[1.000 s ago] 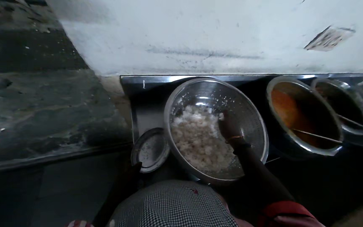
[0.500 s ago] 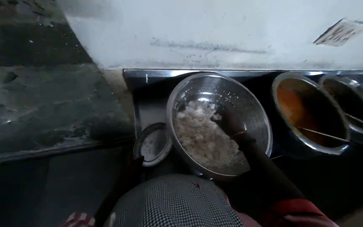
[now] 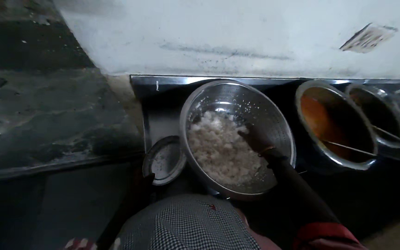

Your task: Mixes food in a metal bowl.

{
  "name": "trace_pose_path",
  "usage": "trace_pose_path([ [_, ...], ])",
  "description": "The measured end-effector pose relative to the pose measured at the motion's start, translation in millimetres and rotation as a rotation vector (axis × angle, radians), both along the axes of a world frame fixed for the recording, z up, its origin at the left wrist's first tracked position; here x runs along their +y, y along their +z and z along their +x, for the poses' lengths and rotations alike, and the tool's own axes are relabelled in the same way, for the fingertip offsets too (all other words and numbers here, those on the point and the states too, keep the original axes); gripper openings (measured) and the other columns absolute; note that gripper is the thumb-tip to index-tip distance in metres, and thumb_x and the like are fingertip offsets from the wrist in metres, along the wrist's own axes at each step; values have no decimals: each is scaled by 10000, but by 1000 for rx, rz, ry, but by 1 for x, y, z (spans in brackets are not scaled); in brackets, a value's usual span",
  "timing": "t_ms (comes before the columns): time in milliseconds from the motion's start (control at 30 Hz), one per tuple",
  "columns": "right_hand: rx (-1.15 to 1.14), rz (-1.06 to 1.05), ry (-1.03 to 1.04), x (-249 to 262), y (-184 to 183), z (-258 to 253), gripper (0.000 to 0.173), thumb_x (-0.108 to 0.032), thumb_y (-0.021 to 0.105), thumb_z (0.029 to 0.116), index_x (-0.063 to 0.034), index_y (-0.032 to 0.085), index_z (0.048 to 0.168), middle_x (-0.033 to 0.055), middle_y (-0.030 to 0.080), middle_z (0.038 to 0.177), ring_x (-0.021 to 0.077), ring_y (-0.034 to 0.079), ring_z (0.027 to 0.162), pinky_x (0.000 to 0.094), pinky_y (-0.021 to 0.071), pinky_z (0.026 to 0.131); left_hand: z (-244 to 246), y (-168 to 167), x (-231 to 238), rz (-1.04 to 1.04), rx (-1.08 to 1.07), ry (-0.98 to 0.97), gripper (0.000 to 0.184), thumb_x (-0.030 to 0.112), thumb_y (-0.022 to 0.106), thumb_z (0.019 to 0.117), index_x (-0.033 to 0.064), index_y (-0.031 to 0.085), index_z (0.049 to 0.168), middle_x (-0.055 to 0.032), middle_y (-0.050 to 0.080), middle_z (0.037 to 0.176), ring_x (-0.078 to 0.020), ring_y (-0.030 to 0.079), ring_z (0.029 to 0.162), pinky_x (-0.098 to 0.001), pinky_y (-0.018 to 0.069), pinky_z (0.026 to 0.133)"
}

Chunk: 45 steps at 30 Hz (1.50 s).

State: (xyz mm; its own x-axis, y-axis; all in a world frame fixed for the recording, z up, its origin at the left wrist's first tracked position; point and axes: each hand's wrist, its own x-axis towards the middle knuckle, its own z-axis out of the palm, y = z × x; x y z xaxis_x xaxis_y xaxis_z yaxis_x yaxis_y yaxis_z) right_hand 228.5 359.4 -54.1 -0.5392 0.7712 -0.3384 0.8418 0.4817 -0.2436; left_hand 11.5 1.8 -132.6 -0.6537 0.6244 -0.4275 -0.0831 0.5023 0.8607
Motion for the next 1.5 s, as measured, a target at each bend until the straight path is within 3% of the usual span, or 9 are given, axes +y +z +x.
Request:
trace_pose_path([
  [100, -18, 76, 30, 1, 3, -10, 582, -537, 430, 1070, -71, 594, 1377, 199, 686, 1217, 390, 667, 1127, 650, 504, 961, -3, 7, 6, -110, 30, -11, 485, 130, 562, 1043, 56, 408, 1497, -210, 611, 1267, -249, 641, 1048, -438, 546, 893],
  [300, 139, 46, 114, -4, 13, -76, 440, -141, 524, 1040, -36, 514, 1467, 234, 583, 1411, 384, 593, 1285, 554, 469, 1077, -3, 15, 14, -212, 30, -20, 461, 112, 562, 1043, -7, 423, 1466, -251, 603, 1262, -302, 634, 1076, -460, 529, 929],
  [467, 172, -180, 316, 0, -39, -125, 640, -509, 727, 916, -180, 578, 1444, 190, 537, 1488, 382, 553, 1326, 628, 444, 1080, -5, 4, 12, -164, 35, -8, 508, 128, 586, 1032, 29, 407, 1497, -233, 593, 1320, -293, 633, 1133, -467, 530, 963],
  [567, 31, -163, 391, -18, -32, -125, 488, -471, 760, 892, -301, 666, 1340, 127, 566, 1470, 366, 602, 1257, 653, 483, 1003, -6, 4, 9, -146, -23, 29, 467, 124, 583, 1033, 30, 443, 1468, -203, 625, 1238, -244, 653, 1030, -418, 560, 879],
  [767, 14, -52, 321, 5, -40, -122, 415, -223, 763, 894, -159, 681, 1295, 185, 677, 1261, 386, 652, 1161, 615, 515, 987, -7, -7, -4, -8, -54, -6, 529, 167, 543, 1055, 123, 363, 1551, -160, 605, 1324, -199, 655, 1065, -392, 569, 885],
  [1033, -181, 68, 160, -14, 11, -100, 420, -394, 573, 1033, 3, 679, 1120, 246, 691, 1105, 431, 672, 1056, 654, 512, 880, -7, -9, -2, -44, -152, 26, 528, 200, 528, 1068, 129, 334, 1555, -170, 599, 1312, -221, 661, 1040, -413, 577, 863],
  [1200, 166, -113, 381, -33, -9, -93, 508, -110, 749, 882, -175, 619, 1369, 126, 613, 1395, 345, 618, 1237, 610, 514, 1012, -9, -8, 0, -139, -21, -84, 520, 211, 509, 1076, 64, 343, 1547, -223, 574, 1362, -306, 626, 1152, -499, 522, 965],
  [1300, -95, -165, 614, -66, -12, -78, 880, -284, 918, 741, -414, 497, 1503, 27, 289, 1685, 458, 253, 1519, 805, 330, 1046, -11, -8, 0, -122, -29, -60, 540, 215, 538, 1062, 147, 347, 1562, -187, 585, 1357, -284, 642, 1117, -491, 551, 916],
  [1500, -144, 35, 421, -22, -34, -70, 571, -147, 801, 831, -259, 653, 1370, 146, 507, 1525, 472, 535, 1296, 644, 527, 946, -11, -12, 0, -6, -187, 69, 492, 142, 575, 1037, 131, 428, 1507, -156, 643, 1223, -212, 679, 953, -398, 596, 784],
])
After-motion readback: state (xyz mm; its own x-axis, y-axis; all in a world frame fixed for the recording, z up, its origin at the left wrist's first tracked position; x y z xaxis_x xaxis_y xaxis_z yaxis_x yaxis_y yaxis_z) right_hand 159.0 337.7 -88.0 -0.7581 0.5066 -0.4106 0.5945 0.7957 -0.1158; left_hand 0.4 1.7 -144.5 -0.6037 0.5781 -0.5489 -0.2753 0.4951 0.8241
